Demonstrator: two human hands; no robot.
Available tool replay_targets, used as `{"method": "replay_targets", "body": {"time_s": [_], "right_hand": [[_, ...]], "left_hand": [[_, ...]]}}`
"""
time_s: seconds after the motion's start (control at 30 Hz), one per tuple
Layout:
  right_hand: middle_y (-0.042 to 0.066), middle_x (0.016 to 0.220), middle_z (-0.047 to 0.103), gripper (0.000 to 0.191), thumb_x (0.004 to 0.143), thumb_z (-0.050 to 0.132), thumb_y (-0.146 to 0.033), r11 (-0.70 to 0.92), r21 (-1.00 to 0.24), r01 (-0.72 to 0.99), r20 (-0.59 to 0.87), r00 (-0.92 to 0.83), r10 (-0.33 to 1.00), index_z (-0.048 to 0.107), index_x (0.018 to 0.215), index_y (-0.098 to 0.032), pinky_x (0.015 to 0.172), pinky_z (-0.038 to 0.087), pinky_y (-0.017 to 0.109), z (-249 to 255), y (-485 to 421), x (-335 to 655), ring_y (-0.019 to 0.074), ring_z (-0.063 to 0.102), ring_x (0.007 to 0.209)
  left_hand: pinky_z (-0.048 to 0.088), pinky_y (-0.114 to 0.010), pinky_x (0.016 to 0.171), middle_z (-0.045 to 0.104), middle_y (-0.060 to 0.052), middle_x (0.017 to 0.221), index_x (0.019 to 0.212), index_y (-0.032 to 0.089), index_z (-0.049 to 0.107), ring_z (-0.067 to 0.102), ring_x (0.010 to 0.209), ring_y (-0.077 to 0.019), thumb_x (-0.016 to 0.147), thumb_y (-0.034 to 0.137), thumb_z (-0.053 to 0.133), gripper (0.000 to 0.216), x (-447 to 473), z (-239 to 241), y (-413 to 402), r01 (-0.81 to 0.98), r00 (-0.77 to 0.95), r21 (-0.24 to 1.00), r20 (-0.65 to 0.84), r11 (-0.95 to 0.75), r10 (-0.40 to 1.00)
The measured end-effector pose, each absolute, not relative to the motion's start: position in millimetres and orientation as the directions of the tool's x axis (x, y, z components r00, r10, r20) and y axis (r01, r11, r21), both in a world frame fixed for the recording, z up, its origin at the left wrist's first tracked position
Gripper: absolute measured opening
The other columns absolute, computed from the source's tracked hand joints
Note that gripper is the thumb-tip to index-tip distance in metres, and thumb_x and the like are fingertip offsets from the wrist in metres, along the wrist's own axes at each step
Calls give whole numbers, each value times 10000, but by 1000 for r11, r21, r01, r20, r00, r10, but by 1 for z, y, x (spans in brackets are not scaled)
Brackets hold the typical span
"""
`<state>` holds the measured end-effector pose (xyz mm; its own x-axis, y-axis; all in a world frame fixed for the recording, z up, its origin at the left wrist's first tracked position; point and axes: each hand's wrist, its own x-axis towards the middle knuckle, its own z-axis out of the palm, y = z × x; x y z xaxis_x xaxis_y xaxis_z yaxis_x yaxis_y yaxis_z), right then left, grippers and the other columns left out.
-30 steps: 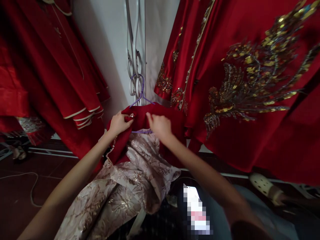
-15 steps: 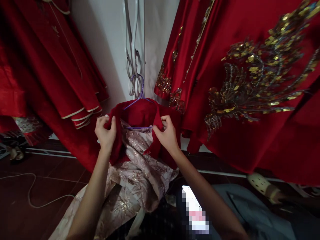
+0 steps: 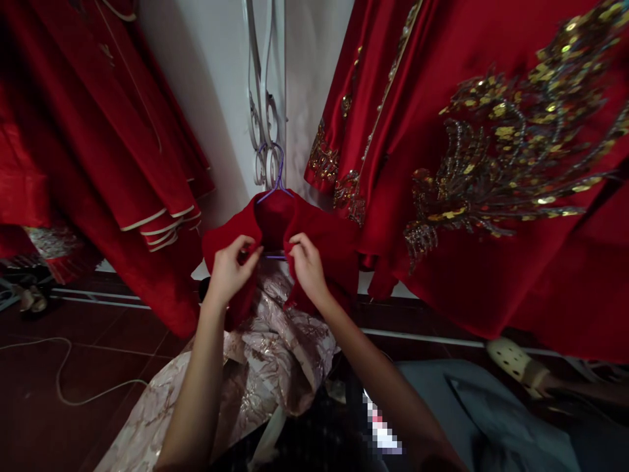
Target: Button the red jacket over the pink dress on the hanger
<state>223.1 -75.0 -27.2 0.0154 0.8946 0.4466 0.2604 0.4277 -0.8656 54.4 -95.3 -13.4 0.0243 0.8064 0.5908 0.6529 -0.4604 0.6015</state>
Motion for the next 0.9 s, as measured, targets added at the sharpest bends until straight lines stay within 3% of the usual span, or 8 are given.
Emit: {"method": "replay_targets", "body": {"time_s": [0.1,0.33,0.47,0.67,0.9], "right_hand": [[-3,702,497,101,757,371,-324,444,-863,243,435,-92,896,434,803,-261,644,423,291,-32,-83,206,186,509,694],[26,945,557,246,743,546,-344,481,-872,96,459,-186,869,444,958,-280,785,467,322,-49,-89,210,195,554,919],[30,974,565,218,780,558,-293,508,-860,49,494,-168,853,493,987,-283,798,491,317,-57,-93,217,175,563,931],[38,982,617,190,812,581,-295,605,-784,137,589,-146,795,571,992,-235,764,526,293,-52,-101,218,153,602,889],[39,975,648,188,822,588,-268,661,-717,220,655,-110,747,630,999,-220,752,559,291,-43,-109,217,154,628,886]], "left_hand": [[441,-227,705,632,11,804,906,231,540,587,709,-123,818,273,509,102,70,-29,-107,583,88,638,566,-503,820],[480,-304,880,633,-56,1056,1056,225,530,610,960,-156,817,291,543,248,75,-59,-112,297,-121,810,558,-506,821],[490,-300,872,631,-60,1012,1021,217,519,624,920,-148,788,272,590,250,77,-65,-111,233,-180,821,563,-522,806],[486,-277,814,651,-25,898,913,191,562,627,849,-141,799,192,561,114,77,-66,-115,383,-119,736,639,-558,760],[451,-250,841,643,-27,947,972,197,570,598,902,-135,827,124,507,174,73,-58,-122,543,29,585,705,-603,709]]}}
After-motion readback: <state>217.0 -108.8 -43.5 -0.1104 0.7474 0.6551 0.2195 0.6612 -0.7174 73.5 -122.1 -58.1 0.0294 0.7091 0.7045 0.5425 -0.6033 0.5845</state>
